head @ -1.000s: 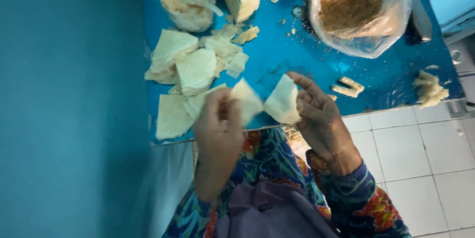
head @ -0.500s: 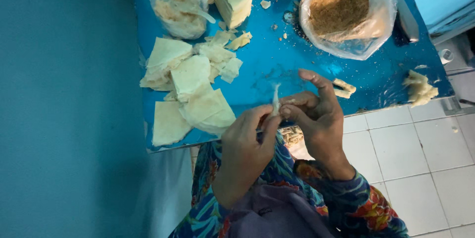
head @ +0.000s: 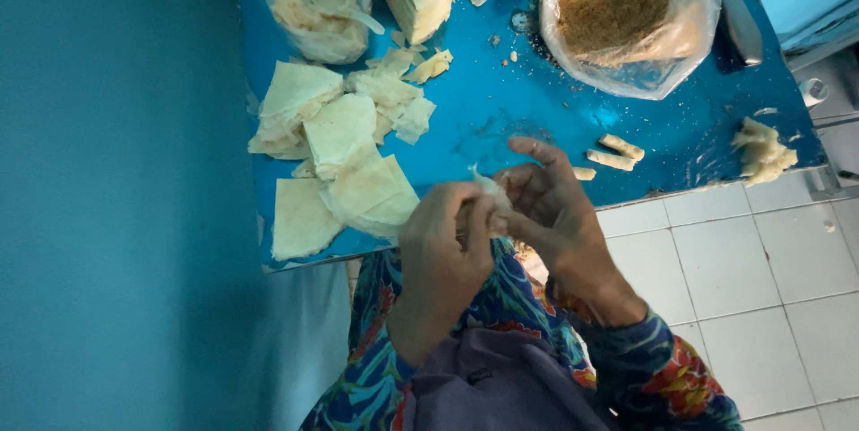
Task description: The person sits at a small blue table and tears pieces of soft white dough by hand, pressing and rolling them into short strips. The person occasionally dips their hands or the dough pieces into a bowl of brown powder and sets the finished strips on the table.
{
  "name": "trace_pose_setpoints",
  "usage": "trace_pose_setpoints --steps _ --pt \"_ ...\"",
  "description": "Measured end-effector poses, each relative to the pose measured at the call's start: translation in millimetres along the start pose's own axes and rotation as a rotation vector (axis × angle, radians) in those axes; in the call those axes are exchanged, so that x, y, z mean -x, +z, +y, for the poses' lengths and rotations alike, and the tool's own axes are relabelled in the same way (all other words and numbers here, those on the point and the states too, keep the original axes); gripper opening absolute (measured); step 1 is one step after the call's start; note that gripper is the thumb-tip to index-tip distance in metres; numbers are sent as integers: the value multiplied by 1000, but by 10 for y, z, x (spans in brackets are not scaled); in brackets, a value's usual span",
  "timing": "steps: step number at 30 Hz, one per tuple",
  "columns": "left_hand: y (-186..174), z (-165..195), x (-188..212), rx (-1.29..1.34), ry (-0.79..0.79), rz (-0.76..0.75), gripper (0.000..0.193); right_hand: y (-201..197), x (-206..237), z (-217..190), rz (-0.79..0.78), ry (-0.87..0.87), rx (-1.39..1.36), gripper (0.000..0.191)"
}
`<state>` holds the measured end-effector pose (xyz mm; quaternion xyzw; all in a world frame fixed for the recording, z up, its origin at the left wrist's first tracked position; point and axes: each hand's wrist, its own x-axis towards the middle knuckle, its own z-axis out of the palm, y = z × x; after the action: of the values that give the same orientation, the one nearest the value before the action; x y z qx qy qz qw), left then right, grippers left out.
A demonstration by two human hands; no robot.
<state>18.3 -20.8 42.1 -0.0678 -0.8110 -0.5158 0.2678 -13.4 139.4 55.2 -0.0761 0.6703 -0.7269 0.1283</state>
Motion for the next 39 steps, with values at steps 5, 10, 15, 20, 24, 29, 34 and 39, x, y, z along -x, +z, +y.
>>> trace_pose_setpoints --steps 5,10,15,20,24,29,34,39 --pt "-301 -170 -107 -176 -137 3 12 -266 -66 -116 -24 226 -101 66" --pt "-772 -399 -209 -763 94 59 9 -431 -82 -443 188 -270 252 65" --pt "-597 -375 -149 -779 329 92 26 -205 -292 -272 -195 -649 1173 56" --pt "-300 -353 4 -549 416 -298 30 -347 -49 -133 -187 -631 1031 58" --pt "-196 -460 66 -556 517 -341 29 -702 306 -113 192 -531 1034 51" --pt "-124 -545 137 -569 567 -363 32 -1456 588 106 698 -392 1438 52" --pt "-123 -603 176 -622 610 -326 28 -2031 739 263 765 -277 1698 61" --pt "-157 -604 197 -604 579 -365 23 -2114 542 246 681 -331 1792 54"
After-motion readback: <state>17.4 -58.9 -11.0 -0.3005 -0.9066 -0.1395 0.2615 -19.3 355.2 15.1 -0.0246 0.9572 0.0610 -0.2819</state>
